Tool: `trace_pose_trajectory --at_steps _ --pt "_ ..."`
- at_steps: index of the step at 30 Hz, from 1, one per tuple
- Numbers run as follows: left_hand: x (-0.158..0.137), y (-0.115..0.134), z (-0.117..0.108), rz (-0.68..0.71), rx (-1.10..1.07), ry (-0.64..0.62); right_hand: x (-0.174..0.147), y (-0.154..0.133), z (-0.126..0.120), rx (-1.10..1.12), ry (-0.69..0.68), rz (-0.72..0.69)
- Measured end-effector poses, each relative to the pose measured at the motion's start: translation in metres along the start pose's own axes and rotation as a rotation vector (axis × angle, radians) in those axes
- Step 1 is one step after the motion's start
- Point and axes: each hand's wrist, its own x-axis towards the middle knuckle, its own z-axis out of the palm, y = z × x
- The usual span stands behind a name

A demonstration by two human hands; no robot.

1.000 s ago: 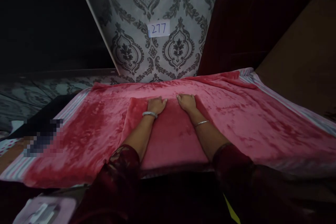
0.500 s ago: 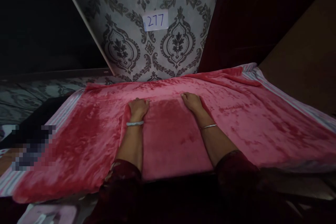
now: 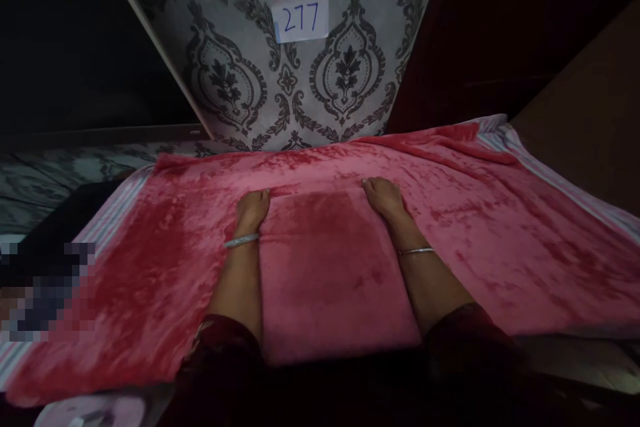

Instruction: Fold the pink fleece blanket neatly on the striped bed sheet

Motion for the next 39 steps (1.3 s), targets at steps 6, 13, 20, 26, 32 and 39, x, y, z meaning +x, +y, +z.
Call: trace_pose_trajectory --at_steps 6,13,20,26,32,39 --pt "-0.001 -0.002 -0.003 -0.014 -0.026 0.021 -0.003 0.001 -0.007 0.09 0.001 0.019" --pt "0.003 0.0 -0.006 -0.018 -0.011 0.022 0.003 0.022 -0.007 0.145 0.009 0.151" --pt "0.005 -0.002 -0.004 -0.025 -0.044 0.022 0.005 0.026 -0.004 0.179 0.014 0.202" --pt "-0.004 -0.006 -0.008 -0.024 -0.113 0.062 -0.001 0.021 -0.008 0.175 0.03 0.208" --pt "-0.013 0.004 -0.03 -0.015 -0.125 0.135 -0.02 -0.011 -0.039 0.098 0.106 0.106" --pt "-0.033 0.039 -0.025 0.106 -0.069 0.151 -0.055 -0.138 -0.04 0.036 0.094 -0.409"
